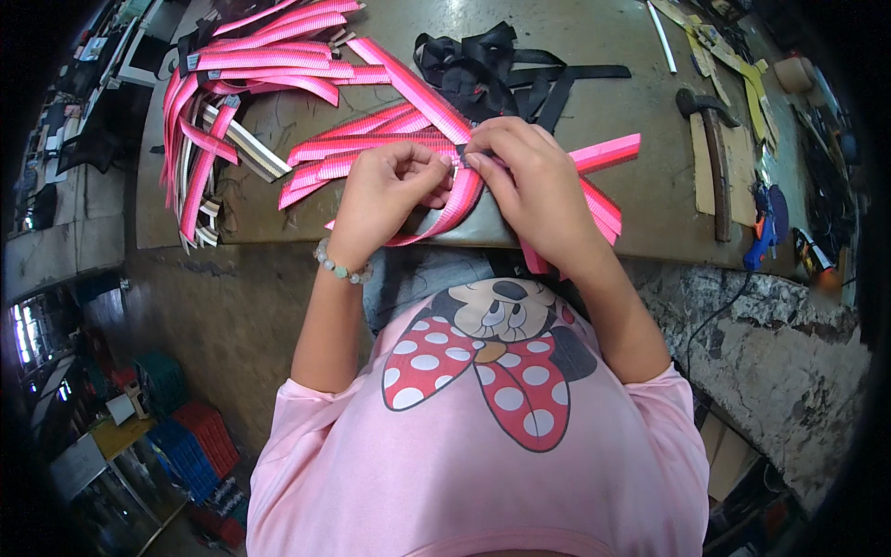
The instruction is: The person repeatedly picks up pink and black webbing straps and fastens them together using small black plastic clips. They work one at a time, aligning the strap ends and snapping the clips to secure them, then placing the finished units on the table.
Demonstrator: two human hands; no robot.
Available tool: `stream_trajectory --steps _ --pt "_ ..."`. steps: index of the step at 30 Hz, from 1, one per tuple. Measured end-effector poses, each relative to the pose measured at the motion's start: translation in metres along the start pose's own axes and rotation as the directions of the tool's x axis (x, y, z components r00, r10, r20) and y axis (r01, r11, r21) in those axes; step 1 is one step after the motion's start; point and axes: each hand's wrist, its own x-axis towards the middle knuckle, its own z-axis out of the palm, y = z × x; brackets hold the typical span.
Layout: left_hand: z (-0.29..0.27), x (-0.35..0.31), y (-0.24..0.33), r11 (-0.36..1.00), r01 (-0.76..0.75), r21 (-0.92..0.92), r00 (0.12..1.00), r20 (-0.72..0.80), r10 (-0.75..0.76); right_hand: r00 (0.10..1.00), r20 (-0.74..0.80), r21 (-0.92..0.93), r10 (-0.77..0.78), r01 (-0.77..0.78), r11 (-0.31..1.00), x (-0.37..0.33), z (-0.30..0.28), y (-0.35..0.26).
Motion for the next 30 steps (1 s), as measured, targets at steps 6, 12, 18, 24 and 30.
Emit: stream_trajectory --steps 6,12,18,24,30 --pt "-0.001 0.002 -0.006 1.000 -0.021 -0.004 1.000 0.010 0.021 0.996 0.071 -0.227 -0.051 0.066 0.972 -0.002 0.001 -0.010" --pt "-0.023 -0.009 -0.005 0.996 -0.087 0.010 0.995 -0.056 0.088 0.998 0.047 -0.155 0.044 -0.037 0.987 0.005 -0.004 -0.012" --pt "-0.130 -0.103 0.048 0.657 0.380 0.651 0.736 -0.643 0.213 0.835 -0.158 0.575 0.526 -0.356 0.737 -0.008 -0.054 0.031" --pt "-0.047 -0.073 0.033 0.639 -0.038 0.768 0.757 -0.396 0.520 0.714 -0.261 0.651 0.650 -0.366 0.664 -0.034 -0.066 0.063" --pt "0.033 -0.008 0.038 0.192 -0.314 0.930 0.871 0.202 0.448 0.737 -0.262 0.660 0.623 -0.334 0.673 -0.038 -0.066 0.063"
